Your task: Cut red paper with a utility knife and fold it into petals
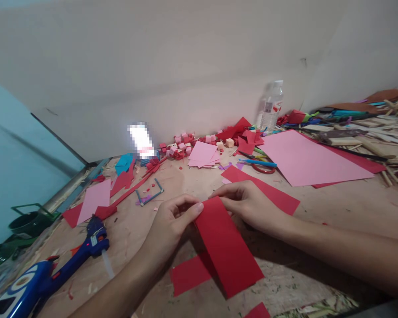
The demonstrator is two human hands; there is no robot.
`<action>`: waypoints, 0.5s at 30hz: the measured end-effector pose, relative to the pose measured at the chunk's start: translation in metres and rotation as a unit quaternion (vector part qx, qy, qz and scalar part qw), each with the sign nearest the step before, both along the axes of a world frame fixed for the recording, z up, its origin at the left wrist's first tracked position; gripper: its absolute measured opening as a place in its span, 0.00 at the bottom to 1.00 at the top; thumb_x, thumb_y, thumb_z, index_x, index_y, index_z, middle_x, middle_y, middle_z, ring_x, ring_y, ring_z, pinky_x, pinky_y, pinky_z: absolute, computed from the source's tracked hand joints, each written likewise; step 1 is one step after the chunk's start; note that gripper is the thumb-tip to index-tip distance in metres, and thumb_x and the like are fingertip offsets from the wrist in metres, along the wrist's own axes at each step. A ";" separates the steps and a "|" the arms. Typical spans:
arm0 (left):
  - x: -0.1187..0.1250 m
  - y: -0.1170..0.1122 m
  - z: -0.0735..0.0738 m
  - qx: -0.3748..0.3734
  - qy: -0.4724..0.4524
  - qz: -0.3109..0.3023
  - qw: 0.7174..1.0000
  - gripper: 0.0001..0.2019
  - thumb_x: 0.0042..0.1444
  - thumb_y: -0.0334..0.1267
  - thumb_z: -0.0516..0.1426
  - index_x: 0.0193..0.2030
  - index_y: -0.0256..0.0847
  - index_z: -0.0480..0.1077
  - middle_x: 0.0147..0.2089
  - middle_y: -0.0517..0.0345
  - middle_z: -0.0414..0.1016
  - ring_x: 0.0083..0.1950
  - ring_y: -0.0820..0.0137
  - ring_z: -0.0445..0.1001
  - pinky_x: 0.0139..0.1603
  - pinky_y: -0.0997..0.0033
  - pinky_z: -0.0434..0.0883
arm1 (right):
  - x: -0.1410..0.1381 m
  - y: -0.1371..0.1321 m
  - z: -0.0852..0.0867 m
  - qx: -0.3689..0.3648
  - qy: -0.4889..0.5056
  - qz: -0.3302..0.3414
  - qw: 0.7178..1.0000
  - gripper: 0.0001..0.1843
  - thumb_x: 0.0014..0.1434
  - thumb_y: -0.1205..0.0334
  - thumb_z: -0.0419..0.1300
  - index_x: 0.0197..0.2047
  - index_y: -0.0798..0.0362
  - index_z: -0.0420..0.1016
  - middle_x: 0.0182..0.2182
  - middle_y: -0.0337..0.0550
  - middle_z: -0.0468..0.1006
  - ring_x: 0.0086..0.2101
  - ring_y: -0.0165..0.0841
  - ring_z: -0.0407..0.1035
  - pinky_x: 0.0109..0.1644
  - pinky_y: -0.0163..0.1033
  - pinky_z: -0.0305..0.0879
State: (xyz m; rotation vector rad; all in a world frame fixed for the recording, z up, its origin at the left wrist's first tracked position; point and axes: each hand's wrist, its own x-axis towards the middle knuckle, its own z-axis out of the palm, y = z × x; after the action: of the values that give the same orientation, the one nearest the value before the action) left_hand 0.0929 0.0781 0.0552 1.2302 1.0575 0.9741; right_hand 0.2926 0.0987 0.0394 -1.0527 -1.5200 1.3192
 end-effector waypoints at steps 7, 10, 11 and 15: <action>-0.001 0.002 -0.001 0.041 0.016 0.022 0.999 0.09 0.59 0.44 0.68 0.36 0.41 0.80 0.30 0.61 0.77 0.29 0.73 0.71 0.27 0.78 0.67 | -0.001 0.001 0.010 -0.078 0.061 -0.006 0.995 0.08 0.50 0.59 0.69 0.31 0.55 0.84 0.27 0.40 0.80 0.26 0.27 0.68 0.28 0.32 0.60; -0.001 0.005 -0.001 0.072 0.028 0.024 0.997 0.08 0.60 0.43 0.67 0.36 0.41 0.81 0.31 0.60 0.79 0.31 0.73 0.72 0.30 0.78 0.68 | -0.001 0.001 0.010 -0.114 0.118 0.005 0.986 0.15 0.51 0.52 0.70 0.26 0.55 0.78 0.24 0.38 0.74 0.25 0.26 0.64 0.28 0.32 0.59; -0.002 0.005 -0.001 0.077 0.032 0.024 0.996 0.08 0.60 0.42 0.67 0.36 0.41 0.82 0.32 0.60 0.80 0.32 0.73 0.73 0.31 0.78 0.68 | 0.000 0.001 0.010 -0.121 0.132 0.011 0.984 0.18 0.52 0.49 0.70 0.24 0.55 0.75 0.23 0.37 0.71 0.24 0.26 0.63 0.28 0.33 0.58; -0.002 0.002 -0.001 0.086 0.032 0.010 0.996 0.07 0.61 0.42 0.67 0.38 0.42 0.83 0.35 0.58 0.83 0.35 0.71 0.77 0.34 0.77 0.71 | 0.001 0.000 0.012 -0.082 0.070 0.031 0.994 0.17 0.51 0.49 0.72 0.26 0.55 0.79 0.23 0.37 0.72 0.25 0.27 0.63 0.28 0.33 0.59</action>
State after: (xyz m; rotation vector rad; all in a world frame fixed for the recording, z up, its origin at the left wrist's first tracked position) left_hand 0.0908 0.0804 0.0546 1.4016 1.0536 1.0640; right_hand 0.2935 0.0986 0.0512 -0.9982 -1.3683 1.5494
